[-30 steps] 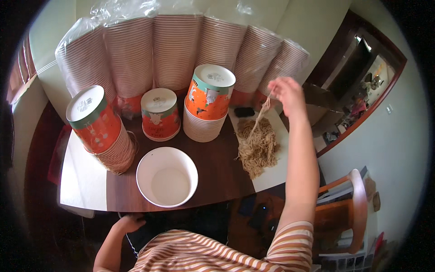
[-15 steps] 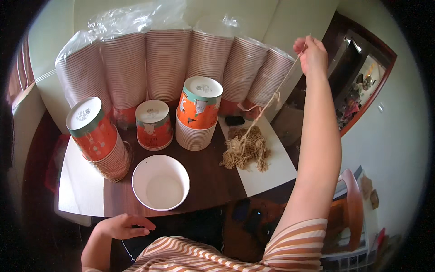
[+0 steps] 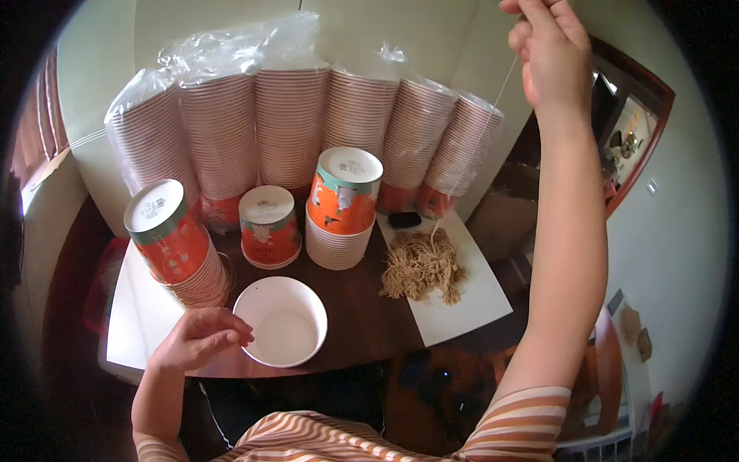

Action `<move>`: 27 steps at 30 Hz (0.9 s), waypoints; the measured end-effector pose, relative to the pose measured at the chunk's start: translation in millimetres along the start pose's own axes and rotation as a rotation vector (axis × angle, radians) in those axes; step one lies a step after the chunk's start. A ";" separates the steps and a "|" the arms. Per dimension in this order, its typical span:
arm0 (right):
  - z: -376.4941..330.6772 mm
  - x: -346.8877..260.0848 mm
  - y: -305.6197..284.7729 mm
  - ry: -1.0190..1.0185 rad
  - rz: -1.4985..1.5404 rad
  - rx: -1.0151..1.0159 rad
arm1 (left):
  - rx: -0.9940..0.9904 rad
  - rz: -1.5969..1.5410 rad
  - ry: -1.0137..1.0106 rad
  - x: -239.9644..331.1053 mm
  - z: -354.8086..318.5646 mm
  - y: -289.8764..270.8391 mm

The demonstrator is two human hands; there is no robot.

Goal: Attaching string handles to printed paper bowls.

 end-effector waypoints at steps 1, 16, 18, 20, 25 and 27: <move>-10.5 -9.1 4.9 -0.088 -0.005 -0.056 | 0.001 0.002 0.005 -2.1 5.9 0.0; -291.2 33.0 12.9 0.257 -0.286 -1.033 | 0.087 -0.101 -0.010 -14.2 16.3 40.1; -318.3 39.0 1.0 0.290 -0.245 -1.009 | 0.068 -0.155 -0.130 -27.1 12.8 48.1; -332.5 38.1 -0.1 0.166 -0.252 -0.958 | 0.067 -0.233 -0.201 -39.5 9.6 51.0; -356.9 37.1 0.0 -0.126 -0.317 -0.986 | 0.079 -0.258 -0.270 -52.8 -1.4 46.8; -361.8 33.5 0.0 -0.274 -0.335 -0.979 | 0.066 -0.197 -0.251 -55.2 -4.8 47.0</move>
Point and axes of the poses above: each hand's wrist, its own z-axis towards the middle knuckle, its own y-axis out of the palm, x = y × z, the point moved 4 cm from there along z, towards the middle knuckle, and after that the axes turned 8 degrees about x, right-handed, at the moved point
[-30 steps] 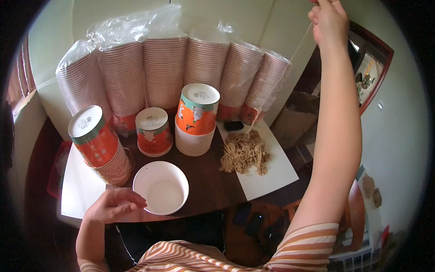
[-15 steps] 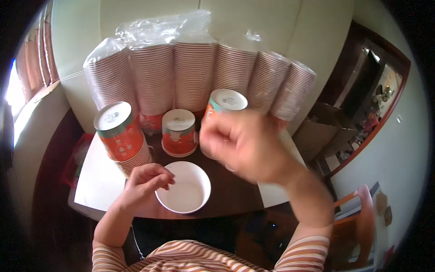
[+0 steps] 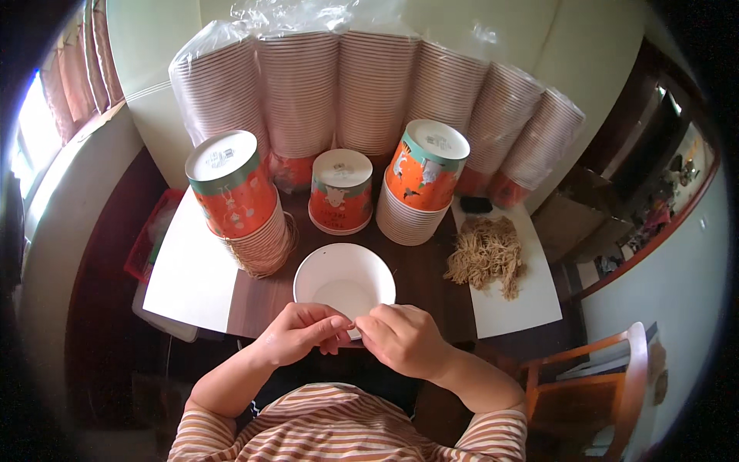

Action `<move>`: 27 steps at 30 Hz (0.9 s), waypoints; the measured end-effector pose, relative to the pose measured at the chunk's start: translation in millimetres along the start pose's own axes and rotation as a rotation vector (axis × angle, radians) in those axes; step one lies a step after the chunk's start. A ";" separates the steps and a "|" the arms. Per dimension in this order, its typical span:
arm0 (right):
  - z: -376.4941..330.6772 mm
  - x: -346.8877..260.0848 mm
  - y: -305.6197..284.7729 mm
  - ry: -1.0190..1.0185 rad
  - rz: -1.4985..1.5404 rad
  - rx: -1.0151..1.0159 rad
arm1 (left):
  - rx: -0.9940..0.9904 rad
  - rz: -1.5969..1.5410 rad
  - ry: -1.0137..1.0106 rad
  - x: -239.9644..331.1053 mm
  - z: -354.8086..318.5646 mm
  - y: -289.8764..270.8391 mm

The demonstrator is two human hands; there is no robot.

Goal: Attaching string handles to printed paper bowls.

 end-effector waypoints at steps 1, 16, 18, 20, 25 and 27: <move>-1.0 -0.7 1.5 0.003 0.001 -0.001 | -0.007 0.042 0.014 -2.5 -0.6 1.0; -3.3 -7.2 12.3 0.151 0.221 0.003 | 0.169 0.545 0.656 3.4 -17.9 -0.2; -4.4 -7.7 12.0 0.221 0.301 -0.015 | 0.153 0.547 0.782 6.3 -23.1 3.8; -7.7 -8.0 11.2 0.223 0.331 -0.029 | 0.133 0.576 0.831 9.8 -22.2 7.4; -11.1 -12.4 11.2 0.179 0.265 -0.013 | 0.072 0.520 0.630 5.7 -17.3 4.9; -9.5 -14.7 8.9 0.131 0.218 -0.024 | 0.058 0.489 0.625 2.9 -14.6 6.9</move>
Point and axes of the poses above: each hand's wrist, its own z-axis towards the middle knuckle, its own y-axis out of the palm, x = y × z, the point moved 4 cm from there along z, towards the middle knuckle, and after that the axes turned 8 degrees about x, right-handed, at the moved point
